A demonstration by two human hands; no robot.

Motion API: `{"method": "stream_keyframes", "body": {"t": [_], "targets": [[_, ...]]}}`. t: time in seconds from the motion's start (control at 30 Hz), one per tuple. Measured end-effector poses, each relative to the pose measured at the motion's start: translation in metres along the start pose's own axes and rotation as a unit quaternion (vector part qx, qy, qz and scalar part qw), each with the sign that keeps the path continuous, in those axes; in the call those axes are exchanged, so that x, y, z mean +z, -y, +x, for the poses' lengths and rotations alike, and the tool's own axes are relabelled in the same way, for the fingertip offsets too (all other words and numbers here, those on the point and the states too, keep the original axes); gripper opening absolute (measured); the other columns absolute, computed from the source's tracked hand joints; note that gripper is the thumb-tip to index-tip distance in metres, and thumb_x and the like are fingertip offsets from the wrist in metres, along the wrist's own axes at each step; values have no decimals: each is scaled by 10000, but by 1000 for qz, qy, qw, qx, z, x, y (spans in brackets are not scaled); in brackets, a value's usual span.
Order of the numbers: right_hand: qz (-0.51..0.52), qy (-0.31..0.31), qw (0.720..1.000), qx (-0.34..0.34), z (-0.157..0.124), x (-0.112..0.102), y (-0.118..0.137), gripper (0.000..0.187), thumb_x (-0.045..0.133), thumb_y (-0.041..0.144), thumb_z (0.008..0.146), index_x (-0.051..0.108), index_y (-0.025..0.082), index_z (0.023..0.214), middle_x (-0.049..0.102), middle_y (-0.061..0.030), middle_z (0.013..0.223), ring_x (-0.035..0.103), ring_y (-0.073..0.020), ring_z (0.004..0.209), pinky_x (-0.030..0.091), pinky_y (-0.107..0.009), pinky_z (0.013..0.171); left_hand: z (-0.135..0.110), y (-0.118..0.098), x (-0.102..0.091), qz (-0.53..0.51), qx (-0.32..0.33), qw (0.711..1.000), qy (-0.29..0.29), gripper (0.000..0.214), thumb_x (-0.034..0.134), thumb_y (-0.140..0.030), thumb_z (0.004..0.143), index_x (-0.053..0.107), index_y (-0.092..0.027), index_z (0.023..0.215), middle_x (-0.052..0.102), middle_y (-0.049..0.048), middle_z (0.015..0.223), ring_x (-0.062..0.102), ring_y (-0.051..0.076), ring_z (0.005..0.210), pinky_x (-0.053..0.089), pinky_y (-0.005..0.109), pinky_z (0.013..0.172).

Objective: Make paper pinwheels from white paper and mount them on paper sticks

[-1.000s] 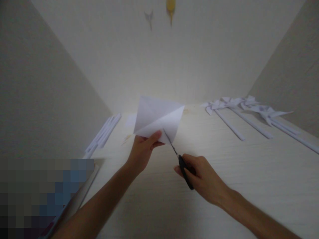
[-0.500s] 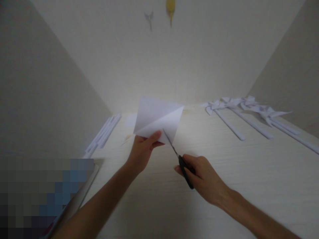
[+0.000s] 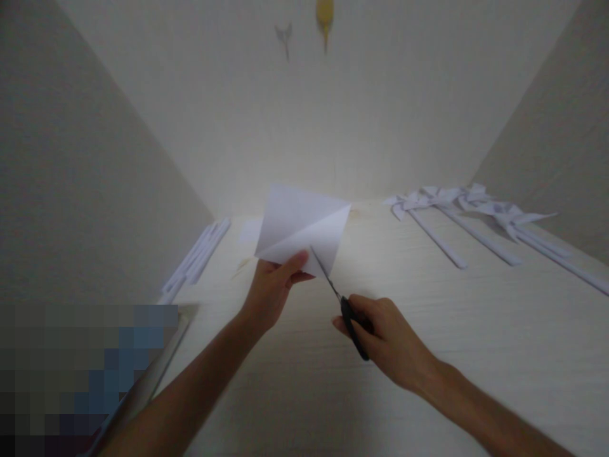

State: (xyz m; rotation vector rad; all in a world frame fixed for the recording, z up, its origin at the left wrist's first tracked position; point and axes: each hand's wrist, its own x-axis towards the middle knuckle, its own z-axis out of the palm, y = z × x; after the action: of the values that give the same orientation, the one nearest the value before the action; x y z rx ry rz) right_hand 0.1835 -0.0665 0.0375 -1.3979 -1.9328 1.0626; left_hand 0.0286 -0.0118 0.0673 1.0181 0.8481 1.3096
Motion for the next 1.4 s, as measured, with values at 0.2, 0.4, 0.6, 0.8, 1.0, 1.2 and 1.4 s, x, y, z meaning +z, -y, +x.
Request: {"method": "stream_keyframes", "body": {"t": [0.2, 0.4, 0.6, 0.8, 1.0, 1.2, 1.4], "targets": [[7, -3, 1000, -5, 0, 0, -1, 303, 425, 407, 779, 385, 182, 581, 323, 53, 484, 287, -74, 443, 226, -217, 407, 0, 0, 1, 4, -8, 1000, -1, 350, 665, -244, 584, 603, -156, 917, 633, 23, 769, 593, 138, 663, 526, 235, 538], [18, -3, 1000, -4, 0, 0, -1, 312, 420, 424, 778, 358, 190, 581, 333, 49, 500, 299, -79, 451, 241, -220, 419, -2, 0, 2, 19, -13, 1000, 3, 312, 660, -261, 587, 622, -140, 873, 640, 40, 776, 598, 154, 675, 531, 252, 554], [28, 3, 1000, 4, 0, 0, 0, 293, 433, 418, 774, 378, 187, 602, 330, 50, 506, 296, -80, 457, 239, -221, 424, -3, 0, 2, 27, -16, 999, 3, 286, 658, -260, 590, 628, -134, 844, 644, 45, 773, 599, 146, 665, 523, 225, 541], [37, 3, 999, 1, 0, -1, 1, 299, 427, 416, 775, 369, 189, 588, 336, 47, 507, 303, -83, 462, 244, -222, 426, -3, -1, 3, 30, -17, 999, 0, 290, 662, -259, 584, 626, -133, 843, 646, 46, 768, 600, 149, 657, 523, 233, 543], [36, -1, 999, 2, 0, 0, -1, 282, 446, 405, 768, 396, 182, 605, 371, 38, 520, 312, -81, 464, 252, -218, 419, -4, -1, 3, 30, -16, 999, 3, 290, 657, -252, 589, 625, -130, 850, 646, 47, 769, 599, 144, 655, 518, 223, 539], [33, -2, 999, -3, 0, 0, -1, 292, 427, 422, 777, 431, 176, 620, 380, 34, 503, 309, -80, 452, 255, -219, 416, -4, -1, 3, 30, -15, 999, 6, 281, 647, -238, 602, 622, -134, 862, 646, 39, 766, 598, 136, 658, 516, 213, 539], [26, -5, 1000, 3, 0, -1, -1, 304, 438, 419, 770, 387, 185, 582, 336, 47, 487, 300, -79, 444, 233, -217, 405, -4, 0, 2, 30, -15, 999, 11, 271, 644, -243, 607, 623, -132, 854, 649, 42, 770, 603, 143, 667, 524, 222, 553]]}}
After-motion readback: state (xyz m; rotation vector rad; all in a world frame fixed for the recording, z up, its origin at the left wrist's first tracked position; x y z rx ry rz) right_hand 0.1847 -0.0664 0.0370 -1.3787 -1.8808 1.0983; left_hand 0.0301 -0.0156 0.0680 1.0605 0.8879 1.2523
